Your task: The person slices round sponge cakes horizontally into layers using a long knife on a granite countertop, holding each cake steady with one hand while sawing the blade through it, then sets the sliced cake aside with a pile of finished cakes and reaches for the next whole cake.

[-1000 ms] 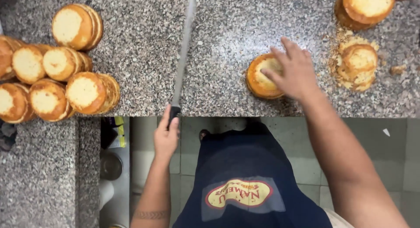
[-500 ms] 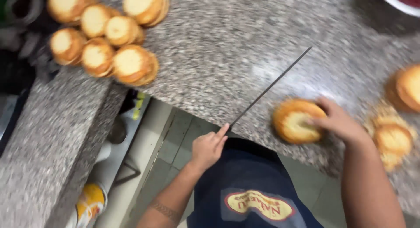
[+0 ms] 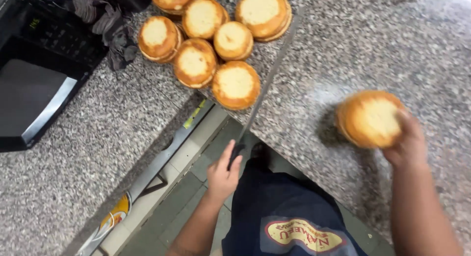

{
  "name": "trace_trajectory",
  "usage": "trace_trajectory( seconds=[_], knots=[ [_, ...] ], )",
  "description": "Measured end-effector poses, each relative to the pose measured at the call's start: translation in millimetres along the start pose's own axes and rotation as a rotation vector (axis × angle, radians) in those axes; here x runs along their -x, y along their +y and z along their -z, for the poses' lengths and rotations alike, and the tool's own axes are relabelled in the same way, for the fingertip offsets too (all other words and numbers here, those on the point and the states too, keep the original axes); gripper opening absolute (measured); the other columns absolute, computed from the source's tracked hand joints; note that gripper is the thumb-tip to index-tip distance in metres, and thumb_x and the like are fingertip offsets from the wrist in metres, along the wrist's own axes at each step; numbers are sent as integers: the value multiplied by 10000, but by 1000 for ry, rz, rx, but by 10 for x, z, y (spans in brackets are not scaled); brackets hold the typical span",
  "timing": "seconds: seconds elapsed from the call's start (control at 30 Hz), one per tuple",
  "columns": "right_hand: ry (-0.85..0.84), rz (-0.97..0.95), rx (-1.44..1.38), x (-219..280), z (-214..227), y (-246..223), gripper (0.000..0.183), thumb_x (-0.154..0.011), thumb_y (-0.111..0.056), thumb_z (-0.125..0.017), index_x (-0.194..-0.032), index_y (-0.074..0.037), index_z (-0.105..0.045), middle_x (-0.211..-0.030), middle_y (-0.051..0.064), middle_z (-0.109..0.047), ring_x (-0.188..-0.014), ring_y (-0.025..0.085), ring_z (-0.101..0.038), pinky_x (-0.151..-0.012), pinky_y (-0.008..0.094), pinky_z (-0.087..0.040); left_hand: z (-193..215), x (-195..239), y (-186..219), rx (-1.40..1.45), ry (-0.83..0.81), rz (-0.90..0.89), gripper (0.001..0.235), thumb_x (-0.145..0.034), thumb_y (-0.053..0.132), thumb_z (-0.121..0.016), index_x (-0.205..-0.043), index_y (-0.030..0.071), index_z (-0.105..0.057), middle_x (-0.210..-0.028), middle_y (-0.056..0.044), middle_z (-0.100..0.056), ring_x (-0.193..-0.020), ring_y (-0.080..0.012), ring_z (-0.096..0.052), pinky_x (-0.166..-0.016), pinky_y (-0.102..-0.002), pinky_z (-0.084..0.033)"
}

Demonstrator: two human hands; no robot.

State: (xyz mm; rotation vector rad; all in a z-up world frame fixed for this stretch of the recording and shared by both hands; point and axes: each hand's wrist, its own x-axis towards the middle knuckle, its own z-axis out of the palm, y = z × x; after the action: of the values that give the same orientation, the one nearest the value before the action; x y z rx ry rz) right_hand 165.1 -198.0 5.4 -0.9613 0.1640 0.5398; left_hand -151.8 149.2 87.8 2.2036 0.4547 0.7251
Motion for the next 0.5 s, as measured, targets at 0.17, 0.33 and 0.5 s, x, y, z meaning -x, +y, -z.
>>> trace_trajectory(
  seconds=[0.17, 0.33, 0.5],
  knots=[
    [-49, -71, -65, -1163, -1605, 767, 553, -955, -307, -674, -1434, -78, -521, -1381, 115, -648, -1283, 299, -639, -1140, 521, -504, 546, -156, -351, -43, 79, 120, 433, -964, 103, -698, -1373, -1, -604, -1002, -170, -767, -799, -203, -758, -724, -306, -587],
    [11, -90, 139, -1534, -2375, 961, 570, -935, -324, -688, -1415, -72, -513, -1337, 114, -634, -1242, 282, -622, -1049, 512, -525, 756, -45, -644, 18, 136, 218, 445, -972, 84, -680, -1391, -35, -587, -920, -92, -741, -735, -121, -670, -712, -265, -562],
    [101, 131, 904, -1546, -2167, 929, 612, -998, -354, -700, -1479, -26, -513, -1366, 116, -628, -1234, 239, -623, -978, 390, -525, 792, 20, -707, 62, 127, 278, 453, -963, 92, -667, -1385, -46, -577, -961, -89, -749, -759, -100, -666, -719, -248, -556]
  ],
)
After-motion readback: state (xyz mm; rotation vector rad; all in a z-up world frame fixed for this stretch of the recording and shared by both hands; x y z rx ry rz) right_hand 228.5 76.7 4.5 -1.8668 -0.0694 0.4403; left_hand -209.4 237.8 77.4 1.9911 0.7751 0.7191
